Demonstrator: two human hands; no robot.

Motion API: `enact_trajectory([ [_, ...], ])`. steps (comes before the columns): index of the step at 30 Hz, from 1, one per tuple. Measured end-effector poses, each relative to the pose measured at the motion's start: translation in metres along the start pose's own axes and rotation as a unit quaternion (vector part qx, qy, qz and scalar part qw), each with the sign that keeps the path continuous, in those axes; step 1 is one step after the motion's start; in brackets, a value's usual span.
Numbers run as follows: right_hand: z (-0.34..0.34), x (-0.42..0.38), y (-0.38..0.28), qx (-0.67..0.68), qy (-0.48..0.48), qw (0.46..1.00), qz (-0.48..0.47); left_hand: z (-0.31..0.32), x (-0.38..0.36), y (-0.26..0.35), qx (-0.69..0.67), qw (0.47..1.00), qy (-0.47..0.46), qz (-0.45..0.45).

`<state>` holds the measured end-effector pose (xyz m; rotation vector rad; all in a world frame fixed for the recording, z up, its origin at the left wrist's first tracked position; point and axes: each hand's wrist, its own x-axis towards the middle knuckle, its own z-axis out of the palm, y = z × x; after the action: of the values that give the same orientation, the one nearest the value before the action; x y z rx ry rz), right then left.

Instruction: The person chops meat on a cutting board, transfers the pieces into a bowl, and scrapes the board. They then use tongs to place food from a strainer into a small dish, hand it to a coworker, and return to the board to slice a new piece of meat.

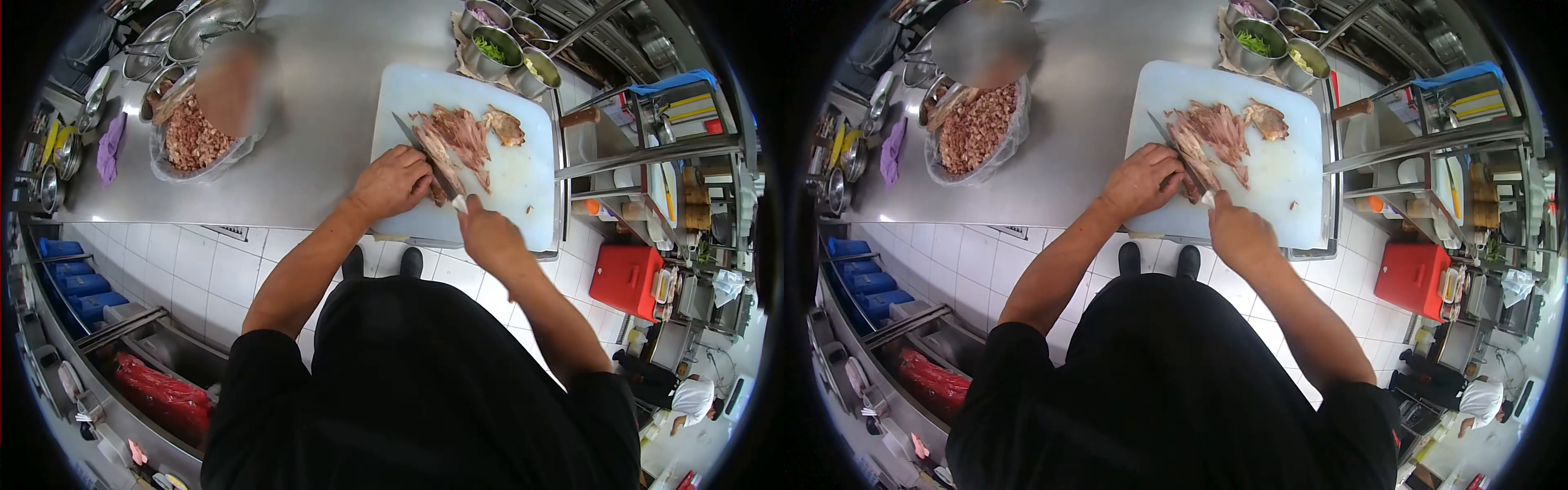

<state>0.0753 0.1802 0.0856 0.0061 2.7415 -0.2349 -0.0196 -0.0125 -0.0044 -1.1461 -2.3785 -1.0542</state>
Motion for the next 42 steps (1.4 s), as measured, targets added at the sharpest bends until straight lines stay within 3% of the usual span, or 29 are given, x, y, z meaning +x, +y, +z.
enact_trajectory([
  [4, 0.014, 0.023, -0.007, 0.052, 0.048, 0.997, -0.013, 0.000, 0.000, -0.003, -0.001, 1.000, 0.006, 0.007],
  [7, -0.010, 0.033, -0.005, 0.024, 0.028, 0.998, -0.047, 0.001, 0.000, -0.001, -0.001, 1.000, 0.018, 0.000],
  [11, -0.014, -0.003, -0.011, 0.022, -0.034, 0.999, 0.019, 0.001, -0.001, -0.002, 0.012, 1.000, 0.016, -0.001],
  [15, 0.018, 0.020, -0.014, 0.053, 0.047, 0.997, -0.011, -0.003, -0.002, -0.002, 0.010, 0.999, 0.029, 0.033],
  [18, -0.002, 0.035, -0.006, 0.013, 0.044, 0.997, -0.056, 0.000, -0.005, -0.003, -0.016, 0.999, 0.034, -0.002],
  [19, -0.027, 0.025, -0.018, 0.053, -0.028, 0.998, -0.021, -0.001, -0.007, -0.001, -0.010, 0.999, 0.040, 0.000],
  [22, -0.017, 0.000, -0.018, 0.008, -0.027, 1.000, 0.000, -0.002, -0.007, -0.003, 0.000, 0.999, 0.039, 0.002],
  [27, 0.017, 0.020, -0.022, 0.071, 0.073, 0.994, -0.027, -0.003, -0.011, -0.009, -0.001, 1.000, 0.003, 0.012],
  [30, -0.003, 0.036, -0.016, 0.033, 0.042, 0.997, -0.051, -0.005, -0.014, -0.007, -0.030, 0.999, 0.021, -0.017],
  [31, -0.029, 0.024, -0.029, 0.057, -0.040, 0.998, -0.001, -0.004, -0.014, -0.007, -0.014, 0.999, 0.041, -0.014],
  [33, -0.013, 0.011, -0.023, 0.032, -0.027, 0.999, 0.001, -0.002, -0.014, -0.006, 0.015, 0.997, 0.081, -0.008],
  [39, 0.020, 0.030, -0.024, 0.063, 0.107, 0.991, -0.058, -0.004, -0.015, -0.008, 0.025, 0.999, 0.027, -0.003],
  [42, -0.006, 0.024, -0.019, 0.054, 0.038, 0.996, -0.060, -0.004, -0.015, -0.007, 0.007, 0.998, 0.063, -0.009],
])
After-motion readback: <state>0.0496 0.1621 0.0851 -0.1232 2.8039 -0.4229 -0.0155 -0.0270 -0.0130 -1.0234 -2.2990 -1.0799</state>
